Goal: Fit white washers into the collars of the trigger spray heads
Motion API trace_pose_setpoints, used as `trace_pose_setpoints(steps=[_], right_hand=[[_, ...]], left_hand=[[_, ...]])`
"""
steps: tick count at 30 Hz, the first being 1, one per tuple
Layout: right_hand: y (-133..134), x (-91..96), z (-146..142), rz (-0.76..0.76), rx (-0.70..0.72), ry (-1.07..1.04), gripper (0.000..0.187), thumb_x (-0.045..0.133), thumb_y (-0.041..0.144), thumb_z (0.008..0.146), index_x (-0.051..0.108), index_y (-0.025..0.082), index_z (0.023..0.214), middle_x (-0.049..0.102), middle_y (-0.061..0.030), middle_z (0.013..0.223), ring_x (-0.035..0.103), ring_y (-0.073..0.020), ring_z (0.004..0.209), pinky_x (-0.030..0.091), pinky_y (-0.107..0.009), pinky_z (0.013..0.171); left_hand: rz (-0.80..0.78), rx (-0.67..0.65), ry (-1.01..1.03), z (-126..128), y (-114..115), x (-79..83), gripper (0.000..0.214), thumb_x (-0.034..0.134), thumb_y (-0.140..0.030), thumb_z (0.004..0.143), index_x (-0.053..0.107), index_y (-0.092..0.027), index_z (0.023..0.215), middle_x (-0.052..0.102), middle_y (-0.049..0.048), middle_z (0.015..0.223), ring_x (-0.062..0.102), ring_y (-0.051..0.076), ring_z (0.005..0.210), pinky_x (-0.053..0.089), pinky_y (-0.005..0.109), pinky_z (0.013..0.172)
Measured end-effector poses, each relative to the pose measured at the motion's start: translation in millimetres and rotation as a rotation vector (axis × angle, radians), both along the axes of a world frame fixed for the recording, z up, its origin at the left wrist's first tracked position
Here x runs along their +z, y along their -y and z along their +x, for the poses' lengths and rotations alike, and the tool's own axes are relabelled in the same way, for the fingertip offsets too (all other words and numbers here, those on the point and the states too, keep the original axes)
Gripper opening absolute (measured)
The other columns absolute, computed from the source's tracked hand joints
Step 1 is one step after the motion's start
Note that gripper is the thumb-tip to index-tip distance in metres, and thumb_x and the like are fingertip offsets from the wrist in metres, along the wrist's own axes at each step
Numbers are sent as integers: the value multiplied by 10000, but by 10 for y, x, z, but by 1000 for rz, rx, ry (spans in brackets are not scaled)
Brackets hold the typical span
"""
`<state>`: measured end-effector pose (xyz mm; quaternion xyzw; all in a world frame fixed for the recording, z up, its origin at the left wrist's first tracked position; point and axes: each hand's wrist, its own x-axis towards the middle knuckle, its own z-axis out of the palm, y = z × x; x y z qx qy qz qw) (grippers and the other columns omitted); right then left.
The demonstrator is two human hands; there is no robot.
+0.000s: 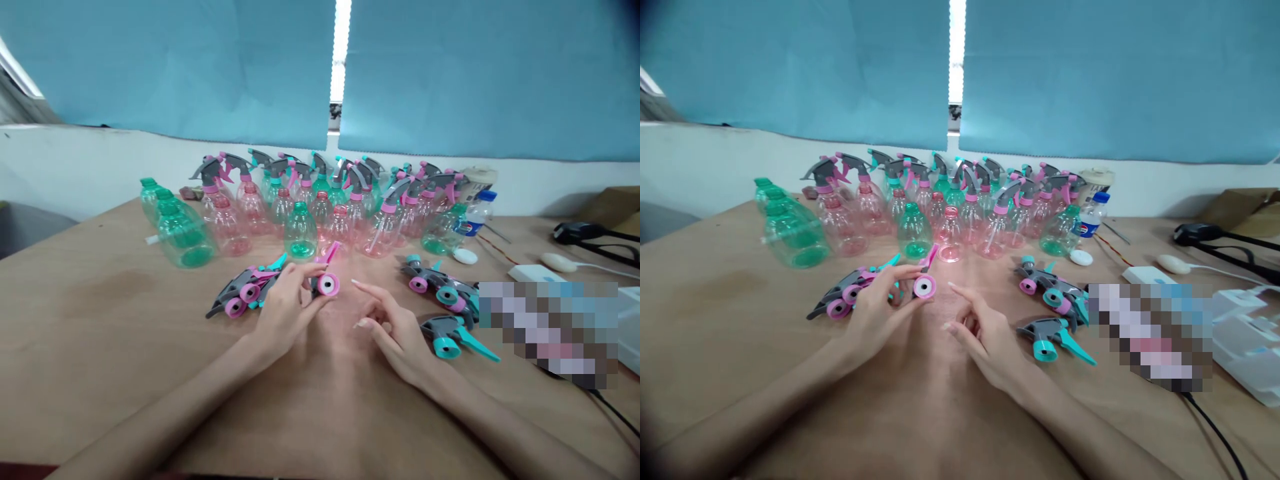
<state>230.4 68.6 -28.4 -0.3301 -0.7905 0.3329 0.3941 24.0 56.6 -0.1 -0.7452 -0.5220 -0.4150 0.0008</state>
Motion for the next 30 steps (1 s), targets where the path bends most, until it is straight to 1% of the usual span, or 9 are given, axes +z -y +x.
trace_pose_setpoints(steps=[2,5,9,11,15,17,19,26,30], right_hand=[[7,-12,-5,3,-6,7,386,493,324,916,437,220,1284,587,34,741,529,-100,576,405,-193,508],[7,-35,-25,-1,-28,65,316,505,336,910,496,211,1199,593,23,724,543,-116,595,434,-216,543],[-16,-81,-57,0,-58,123,213,546,399,883,590,195,927,615,-18,739,560,-143,627,451,-248,550],[-36,-107,-70,11,-67,130,232,573,416,864,566,194,796,591,-15,717,541,-134,595,437,-245,522],[-81,-155,-88,13,-98,133,293,607,428,840,479,202,707,511,6,689,483,-115,561,413,-230,491],[-101,-176,-94,12,-114,131,302,601,432,845,464,203,703,486,9,689,465,-116,566,406,-229,489],[-116,-191,-98,15,-126,127,306,584,433,855,457,203,699,479,8,694,462,-118,574,404,-231,496],[-120,-180,-106,8,-121,119,294,605,434,842,477,199,719,511,4,716,486,-113,568,414,-233,501],[-116,-164,-114,36,-106,137,287,619,419,837,492,194,712,539,5,703,488,-107,564,405,-231,511]], left_hand=[[20,33,-51,-163,63,80,200,648,-271,842,595,-224,1029,626,12,880,557,167,746,453,255,611],[67,90,-122,-484,144,183,233,644,-276,841,602,-249,1069,649,14,902,561,193,819,460,274,660],[98,195,-247,-918,165,286,261,616,-377,850,624,-276,1090,668,31,925,556,243,915,434,367,800],[38,183,-295,-1082,144,308,280,577,-398,870,622,-261,1111,676,46,965,552,256,960,418,382,829],[-229,15,-414,-1267,102,271,384,562,-405,881,553,-278,1243,655,42,1147,547,251,1066,403,353,874],[-283,-29,-422,-1294,102,236,476,587,-454,856,512,-279,1293,630,44,1213,547,253,1095,402,350,889],[-270,-26,-401,-1285,120,219,507,585,-479,851,500,-271,1305,620,49,1234,545,253,1106,400,359,904],[-194,-14,-312,-1068,191,285,286,534,-419,895,624,-253,1109,664,38,1094,589,226,1006,446,344,844],[-185,-80,-298,-820,155,250,217,526,-359,907,626,-237,1056,655,38,1072,587,217,1007,464,332,840]])
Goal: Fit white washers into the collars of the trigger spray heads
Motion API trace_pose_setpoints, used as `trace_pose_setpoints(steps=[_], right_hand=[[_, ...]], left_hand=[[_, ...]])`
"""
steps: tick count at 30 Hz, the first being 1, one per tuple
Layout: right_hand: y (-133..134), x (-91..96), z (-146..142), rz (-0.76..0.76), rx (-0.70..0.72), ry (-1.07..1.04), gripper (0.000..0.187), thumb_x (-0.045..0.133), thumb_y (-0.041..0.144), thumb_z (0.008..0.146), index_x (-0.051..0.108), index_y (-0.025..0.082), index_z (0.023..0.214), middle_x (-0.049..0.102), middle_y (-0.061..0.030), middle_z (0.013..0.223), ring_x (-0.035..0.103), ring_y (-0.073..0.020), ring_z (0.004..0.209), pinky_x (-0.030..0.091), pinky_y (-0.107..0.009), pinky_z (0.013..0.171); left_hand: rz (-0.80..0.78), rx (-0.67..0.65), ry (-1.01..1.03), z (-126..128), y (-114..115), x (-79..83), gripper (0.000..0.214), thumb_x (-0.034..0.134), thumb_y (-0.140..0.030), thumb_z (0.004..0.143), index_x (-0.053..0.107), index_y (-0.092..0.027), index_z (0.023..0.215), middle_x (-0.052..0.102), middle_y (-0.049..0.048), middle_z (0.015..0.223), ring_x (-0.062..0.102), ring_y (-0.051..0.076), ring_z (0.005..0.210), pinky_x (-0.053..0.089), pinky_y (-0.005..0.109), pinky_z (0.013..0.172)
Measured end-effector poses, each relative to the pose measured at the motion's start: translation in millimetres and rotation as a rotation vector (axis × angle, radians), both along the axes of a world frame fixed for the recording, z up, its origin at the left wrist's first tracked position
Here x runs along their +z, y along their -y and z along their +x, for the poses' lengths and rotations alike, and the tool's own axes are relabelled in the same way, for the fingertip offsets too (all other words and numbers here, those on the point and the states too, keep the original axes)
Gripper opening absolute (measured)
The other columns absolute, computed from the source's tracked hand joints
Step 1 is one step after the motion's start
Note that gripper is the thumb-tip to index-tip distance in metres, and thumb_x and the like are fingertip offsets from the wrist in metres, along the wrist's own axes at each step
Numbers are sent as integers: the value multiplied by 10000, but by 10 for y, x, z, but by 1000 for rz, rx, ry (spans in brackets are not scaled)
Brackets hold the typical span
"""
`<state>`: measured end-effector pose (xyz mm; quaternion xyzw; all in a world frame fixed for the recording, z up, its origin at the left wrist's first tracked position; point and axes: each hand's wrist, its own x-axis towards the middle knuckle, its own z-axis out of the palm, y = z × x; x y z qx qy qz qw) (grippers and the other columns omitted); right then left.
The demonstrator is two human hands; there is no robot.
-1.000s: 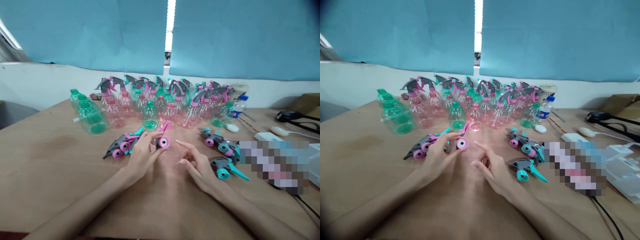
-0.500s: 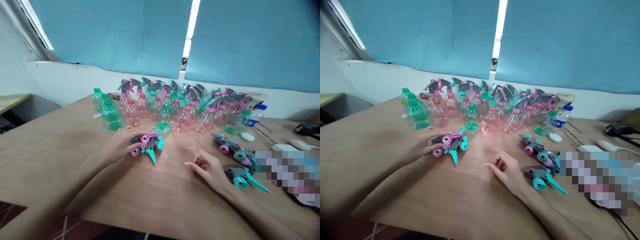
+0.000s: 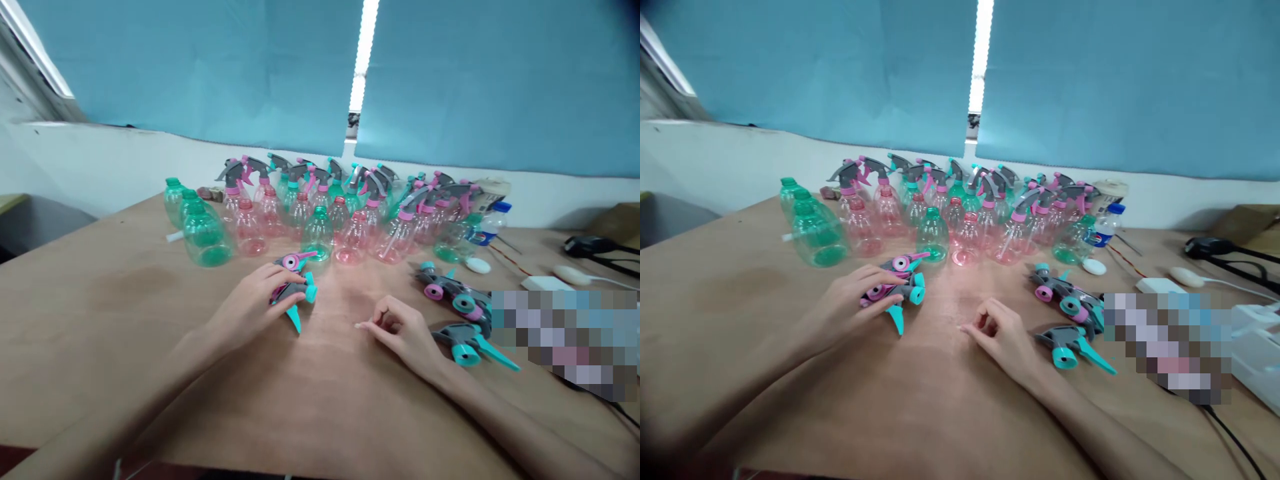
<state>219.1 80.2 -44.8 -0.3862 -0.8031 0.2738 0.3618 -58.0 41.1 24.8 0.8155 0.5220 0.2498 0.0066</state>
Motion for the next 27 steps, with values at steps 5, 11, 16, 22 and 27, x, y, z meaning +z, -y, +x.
trace_pose_setpoints(steps=[5,11,16,22,27], right_hand=[[51,51,-7,28,56,60,318,646,439,818,527,183,673,562,16,646,500,-107,560,384,-222,518],[188,139,-63,41,138,14,322,753,374,725,538,175,594,573,31,612,525,-103,563,386,-206,530],[136,106,-61,57,141,16,306,721,325,770,505,182,606,572,15,651,538,-121,613,400,-214,545],[8,107,-16,24,30,43,291,731,297,763,496,182,637,557,13,659,509,-119,600,385,-224,535],[-14,85,-20,-19,7,28,298,771,253,717,490,182,646,565,16,685,522,-122,621,395,-224,551]], left_hand=[[22,-163,12,464,-133,17,182,493,-309,922,634,-199,953,671,44,965,605,199,930,483,322,822],[-65,-274,22,1125,-540,112,151,507,-246,918,633,-185,974,662,37,967,611,184,894,496,300,772],[-156,-336,-127,1714,-1023,-15,153,546,-190,888,611,-202,1026,645,43,1060,606,209,991,484,328,832],[-191,-310,-187,2242,-1325,-202,398,636,-416,809,533,-176,1110,614,113,1077,617,292,971,498,380,768],[-220,-232,-196,2374,-1406,-273,426,632,-422,786,503,-139,1076,642,138,948,638,331,889,498,404,709]])
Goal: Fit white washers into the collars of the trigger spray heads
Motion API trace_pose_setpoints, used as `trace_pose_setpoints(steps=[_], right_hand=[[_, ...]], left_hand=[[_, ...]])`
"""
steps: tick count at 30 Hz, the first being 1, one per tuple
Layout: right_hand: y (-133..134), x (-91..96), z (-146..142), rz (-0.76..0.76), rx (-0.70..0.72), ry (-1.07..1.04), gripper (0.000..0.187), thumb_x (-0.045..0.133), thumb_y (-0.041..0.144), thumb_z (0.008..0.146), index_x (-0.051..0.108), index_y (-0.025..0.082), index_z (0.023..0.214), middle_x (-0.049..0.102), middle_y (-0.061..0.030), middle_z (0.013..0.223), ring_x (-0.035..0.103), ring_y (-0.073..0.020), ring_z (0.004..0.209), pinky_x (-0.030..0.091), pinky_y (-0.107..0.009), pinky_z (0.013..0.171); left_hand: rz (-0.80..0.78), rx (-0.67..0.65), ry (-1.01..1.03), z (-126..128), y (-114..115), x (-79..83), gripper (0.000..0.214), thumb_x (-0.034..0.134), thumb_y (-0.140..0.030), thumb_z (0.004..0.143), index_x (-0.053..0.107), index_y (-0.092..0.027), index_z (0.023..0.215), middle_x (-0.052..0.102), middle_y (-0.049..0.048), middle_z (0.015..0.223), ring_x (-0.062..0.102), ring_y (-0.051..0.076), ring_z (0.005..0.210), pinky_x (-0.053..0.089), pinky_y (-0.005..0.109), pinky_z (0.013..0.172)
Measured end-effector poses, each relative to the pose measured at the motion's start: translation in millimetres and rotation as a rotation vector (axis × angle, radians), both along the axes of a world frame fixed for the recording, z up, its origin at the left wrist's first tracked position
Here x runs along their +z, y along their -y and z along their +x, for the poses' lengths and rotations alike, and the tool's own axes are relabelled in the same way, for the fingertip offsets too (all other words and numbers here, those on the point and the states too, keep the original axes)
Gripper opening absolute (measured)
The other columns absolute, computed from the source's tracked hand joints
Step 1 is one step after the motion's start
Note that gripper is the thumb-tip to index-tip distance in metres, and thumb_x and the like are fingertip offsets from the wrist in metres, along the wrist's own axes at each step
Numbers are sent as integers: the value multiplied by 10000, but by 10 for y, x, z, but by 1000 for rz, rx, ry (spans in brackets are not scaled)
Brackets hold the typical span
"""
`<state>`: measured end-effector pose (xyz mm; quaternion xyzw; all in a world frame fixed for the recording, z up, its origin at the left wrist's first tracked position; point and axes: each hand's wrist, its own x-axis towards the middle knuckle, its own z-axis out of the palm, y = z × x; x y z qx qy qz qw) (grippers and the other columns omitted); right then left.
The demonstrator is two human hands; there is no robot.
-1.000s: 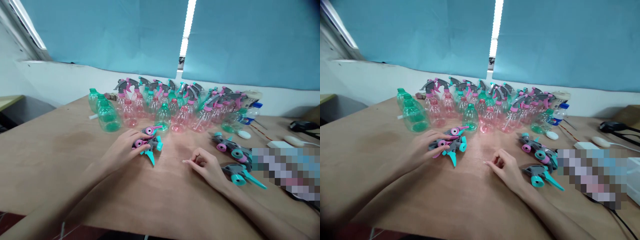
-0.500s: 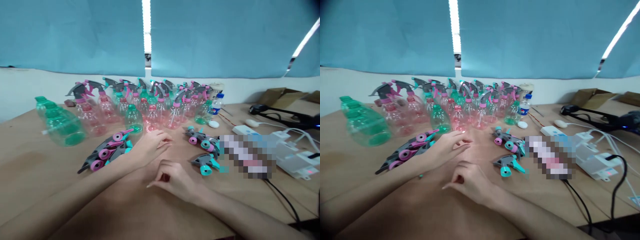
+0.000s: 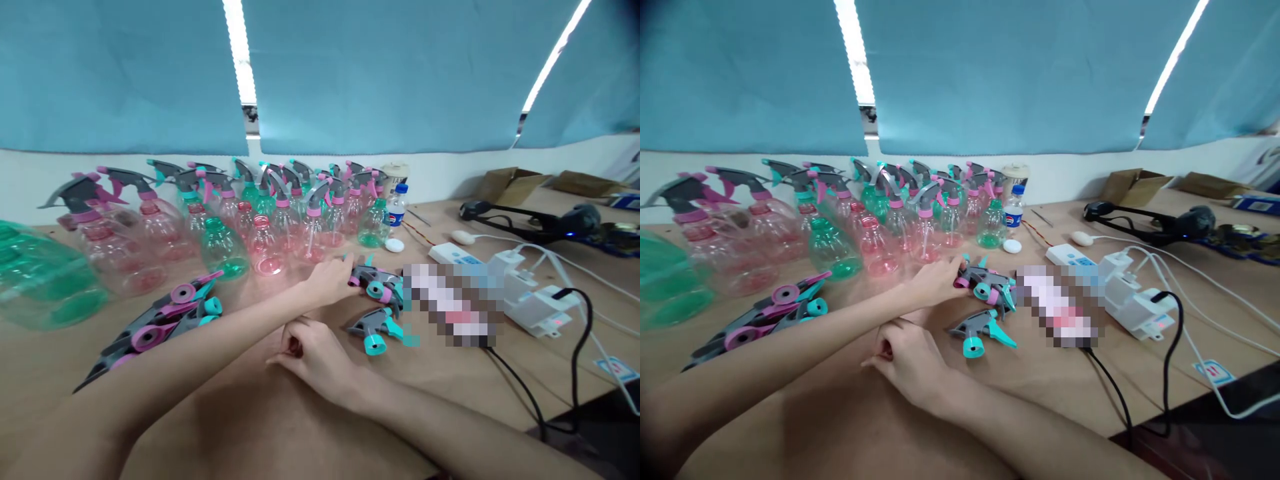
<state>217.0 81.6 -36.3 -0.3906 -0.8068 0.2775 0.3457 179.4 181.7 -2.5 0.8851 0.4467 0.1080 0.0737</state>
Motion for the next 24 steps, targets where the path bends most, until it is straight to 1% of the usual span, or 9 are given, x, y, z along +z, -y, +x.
trace_pose_setpoints(steps=[4,7,10,12,15,17,20,22,24], right_hand=[[-1,-33,-1,1,19,-12,311,773,222,713,471,183,649,548,28,684,508,-111,620,383,-214,550],[-5,-40,4,13,21,-27,311,770,224,717,465,185,669,541,33,699,496,-106,615,366,-212,542],[-6,-19,14,5,17,-18,294,769,180,704,476,185,687,544,34,714,497,-103,617,359,-210,539],[6,2,20,-14,16,6,270,761,155,703,492,183,696,548,35,716,497,-100,614,356,-205,531],[51,29,22,-1,27,6,238,750,171,721,513,180,703,550,36,709,495,-94,608,356,-197,521],[91,49,21,37,50,-19,232,742,185,735,513,179,698,551,34,709,498,-92,606,362,-195,524],[130,94,33,77,74,-75,240,727,235,762,505,181,689,534,41,673,486,-84,566,365,-199,516],[121,126,54,112,47,-150,270,717,309,776,494,187,682,511,51,633,455,-80,532,362,-207,504],[82,149,85,157,-23,-248,283,690,353,795,485,194,682,504,49,626,451,-89,538,378,-218,514]], left_hand=[[11,31,45,-58,4,38,318,582,-302,799,501,-141,1062,660,112,870,653,311,834,495,386,686],[34,47,127,-173,39,120,299,546,-288,824,485,-151,1083,668,93,905,653,270,850,497,354,703],[74,82,221,-356,108,220,242,490,-278,868,474,-171,1085,654,79,998,637,220,895,495,324,741],[112,121,286,-511,191,298,222,477,-269,880,470,-176,1081,646,62,983,632,193,864,496,310,732],[237,162,396,-771,375,453,224,576,-234,810,522,-187,1022,636,30,953,618,183,855,491,300,745],[287,139,333,-949,517,564,202,580,-178,784,559,-191,984,620,22,953,599,184,868,481,306,776],[290,58,171,-1198,707,650,294,525,-76,752,589,-208,1006,584,29,1020,567,195,937,464,317,820],[207,-12,83,-1328,806,613,350,467,-29,749,606,-228,1002,576,29,1039,555,198,959,459,317,811],[88,-68,55,-1412,893,508,355,430,-4,749,620,-227,949,589,30,1034,559,196,959,462,311,794]])
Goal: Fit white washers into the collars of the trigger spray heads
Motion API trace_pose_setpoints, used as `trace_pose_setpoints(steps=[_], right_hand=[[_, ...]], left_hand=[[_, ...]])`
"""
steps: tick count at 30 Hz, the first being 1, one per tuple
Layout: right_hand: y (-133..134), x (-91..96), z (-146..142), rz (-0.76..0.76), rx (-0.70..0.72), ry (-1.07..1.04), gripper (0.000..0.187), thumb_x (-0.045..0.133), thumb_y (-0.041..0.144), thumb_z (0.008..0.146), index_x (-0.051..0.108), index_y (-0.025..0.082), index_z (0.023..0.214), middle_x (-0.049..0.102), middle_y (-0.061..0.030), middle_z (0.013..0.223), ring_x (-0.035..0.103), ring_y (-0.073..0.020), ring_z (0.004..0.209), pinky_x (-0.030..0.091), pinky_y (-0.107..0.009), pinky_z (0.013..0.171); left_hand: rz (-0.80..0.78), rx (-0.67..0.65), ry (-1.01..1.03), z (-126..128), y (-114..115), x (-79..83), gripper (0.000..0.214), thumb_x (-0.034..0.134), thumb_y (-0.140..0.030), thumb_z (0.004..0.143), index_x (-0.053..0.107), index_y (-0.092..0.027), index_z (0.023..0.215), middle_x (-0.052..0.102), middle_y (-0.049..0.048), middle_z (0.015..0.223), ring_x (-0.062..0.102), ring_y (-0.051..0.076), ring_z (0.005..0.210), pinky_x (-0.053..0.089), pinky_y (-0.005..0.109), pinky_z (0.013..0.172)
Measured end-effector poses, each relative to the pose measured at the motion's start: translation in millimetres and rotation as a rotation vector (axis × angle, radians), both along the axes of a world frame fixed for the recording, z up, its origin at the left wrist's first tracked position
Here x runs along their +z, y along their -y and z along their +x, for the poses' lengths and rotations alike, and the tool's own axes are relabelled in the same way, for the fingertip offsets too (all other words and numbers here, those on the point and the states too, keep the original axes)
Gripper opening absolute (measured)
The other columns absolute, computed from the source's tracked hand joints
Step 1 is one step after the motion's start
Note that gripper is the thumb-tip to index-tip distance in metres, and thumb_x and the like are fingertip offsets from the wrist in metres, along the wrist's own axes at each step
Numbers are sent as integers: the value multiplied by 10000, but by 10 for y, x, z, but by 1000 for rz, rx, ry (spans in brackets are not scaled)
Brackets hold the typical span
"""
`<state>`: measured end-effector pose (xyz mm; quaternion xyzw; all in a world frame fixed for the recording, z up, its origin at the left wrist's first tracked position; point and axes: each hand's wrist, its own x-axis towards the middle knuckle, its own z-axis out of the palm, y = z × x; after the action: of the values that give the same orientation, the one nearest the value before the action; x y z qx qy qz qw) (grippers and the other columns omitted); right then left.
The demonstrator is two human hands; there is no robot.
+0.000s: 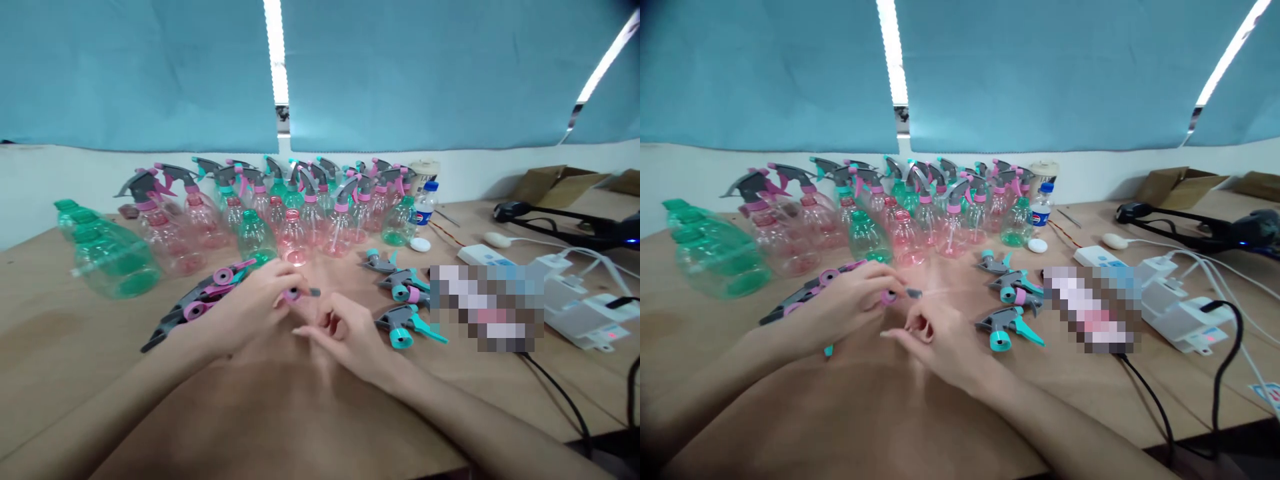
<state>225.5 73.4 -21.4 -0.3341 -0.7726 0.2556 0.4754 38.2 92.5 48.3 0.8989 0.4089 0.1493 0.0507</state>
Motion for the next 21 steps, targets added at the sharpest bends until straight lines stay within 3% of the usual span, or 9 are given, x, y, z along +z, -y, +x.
trace_pose_setpoints(steps=[2,5,7,9,13,16,21], right_hand=[[-57,4,30,9,-81,-62,243,649,343,829,497,195,709,524,32,661,489,-106,584,415,-233,554],[-138,-33,56,-24,-122,4,142,632,308,841,560,185,835,579,-13,802,556,-142,712,468,-274,656],[-165,-75,53,-57,-60,98,151,621,283,849,594,189,964,597,-42,935,582,-162,814,484,-302,733],[-165,-113,39,-91,42,158,196,578,253,879,597,210,1069,600,-50,1032,595,-164,881,488,-311,792],[-114,-141,1,-112,146,197,278,569,254,889,577,239,1166,627,-43,1094,600,-177,963,482,-325,856],[-74,-139,-17,-107,149,223,299,589,262,876,576,240,1174,636,-47,1102,593,-196,1007,474,-349,884],[-57,-145,-30,-119,138,202,306,603,241,859,574,234,1163,635,-49,1122,608,-185,981,493,-338,868]], left_hand=[[-84,-43,23,-35,89,-136,358,401,29,725,621,-212,874,610,27,990,580,181,911,470,293,760],[-141,-80,79,-40,231,-316,483,357,81,655,620,-227,918,613,19,1044,582,176,986,474,301,827],[-93,-30,152,-50,320,-404,517,367,73,676,604,-244,1009,577,29,1160,544,192,1097,460,335,901],[-38,99,242,-75,396,-480,424,435,0,764,581,-251,1073,561,41,1170,544,208,1096,467,361,910],[-142,328,447,-118,497,-632,172,564,-243,852,569,-226,1022,613,16,921,626,183,822,537,319,723],[-238,332,599,-93,514,-711,101,502,-262,901,563,-216,968,638,10,896,647,167,810,547,303,721],[-231,291,664,4,448,-733,118,480,-216,898,593,-194,926,611,33,938,644,165,842,549,299,746]])
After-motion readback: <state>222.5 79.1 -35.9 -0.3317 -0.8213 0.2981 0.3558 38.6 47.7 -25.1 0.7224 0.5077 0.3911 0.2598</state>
